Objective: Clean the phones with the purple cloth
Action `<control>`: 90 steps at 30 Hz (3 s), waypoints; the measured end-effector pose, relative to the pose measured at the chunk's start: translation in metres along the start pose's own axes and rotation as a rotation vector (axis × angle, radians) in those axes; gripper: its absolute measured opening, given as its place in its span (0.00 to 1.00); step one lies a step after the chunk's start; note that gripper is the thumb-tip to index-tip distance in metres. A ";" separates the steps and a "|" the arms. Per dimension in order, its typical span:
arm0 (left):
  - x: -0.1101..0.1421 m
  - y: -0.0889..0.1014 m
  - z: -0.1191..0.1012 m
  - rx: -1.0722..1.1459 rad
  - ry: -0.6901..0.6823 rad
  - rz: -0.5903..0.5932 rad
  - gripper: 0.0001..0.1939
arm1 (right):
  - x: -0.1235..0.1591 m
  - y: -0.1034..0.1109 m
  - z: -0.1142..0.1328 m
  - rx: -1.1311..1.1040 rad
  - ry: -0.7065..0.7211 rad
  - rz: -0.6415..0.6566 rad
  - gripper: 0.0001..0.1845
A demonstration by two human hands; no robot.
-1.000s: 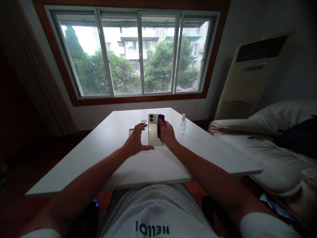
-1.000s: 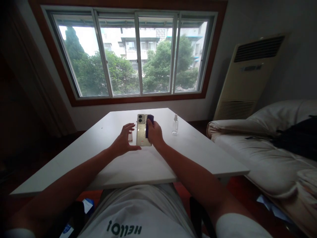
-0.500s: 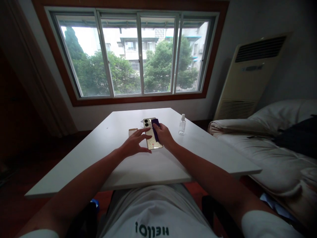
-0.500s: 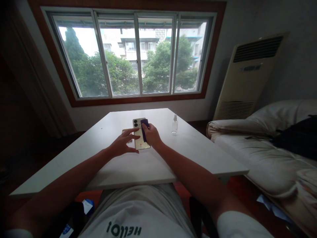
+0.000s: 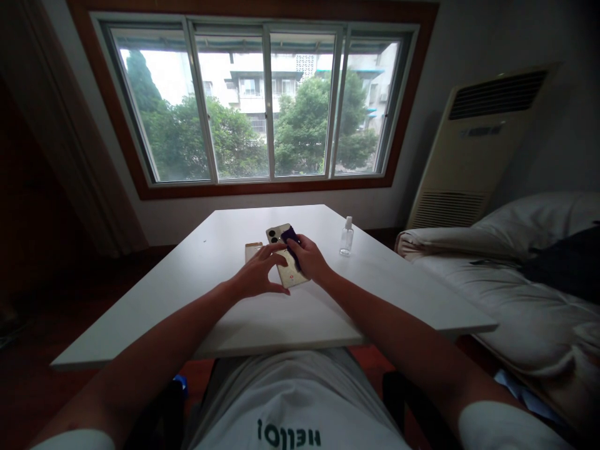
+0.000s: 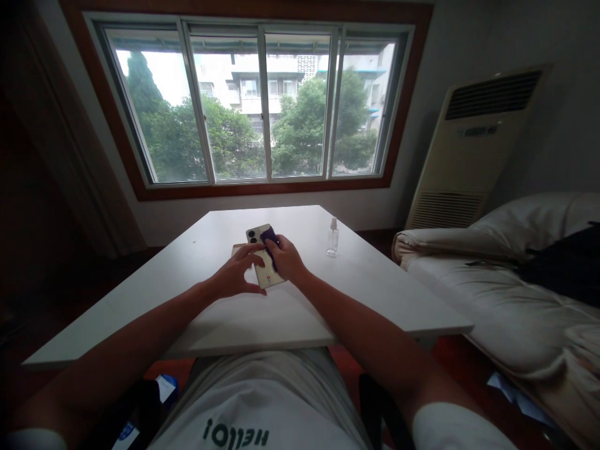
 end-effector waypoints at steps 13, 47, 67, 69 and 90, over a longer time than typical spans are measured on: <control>0.002 -0.005 0.001 -0.009 0.003 0.019 0.33 | 0.006 0.002 0.006 -0.001 -0.040 -0.028 0.21; 0.002 -0.007 -0.010 -0.033 -0.065 0.062 0.23 | 0.005 0.003 0.010 0.118 0.017 -0.003 0.23; 0.000 -0.006 -0.014 -0.032 -0.071 0.081 0.19 | 0.007 0.003 -0.001 0.001 -0.077 -0.030 0.29; 0.000 -0.005 -0.014 -0.035 -0.075 0.077 0.19 | 0.007 0.004 0.000 -0.001 -0.072 -0.029 0.29; 0.001 -0.007 -0.025 -0.080 -0.092 0.049 0.18 | -0.001 0.004 0.013 0.016 -0.012 0.038 0.24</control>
Point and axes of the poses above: each hand's wrist, its own x-axis away from the middle knuckle, its own y-axis out of the back of the hand, z = x × y, the point moved 8 cm from there along -x, towards the middle knuckle, and after that the axes turned 1 degree about -y, right-handed, at the moved point
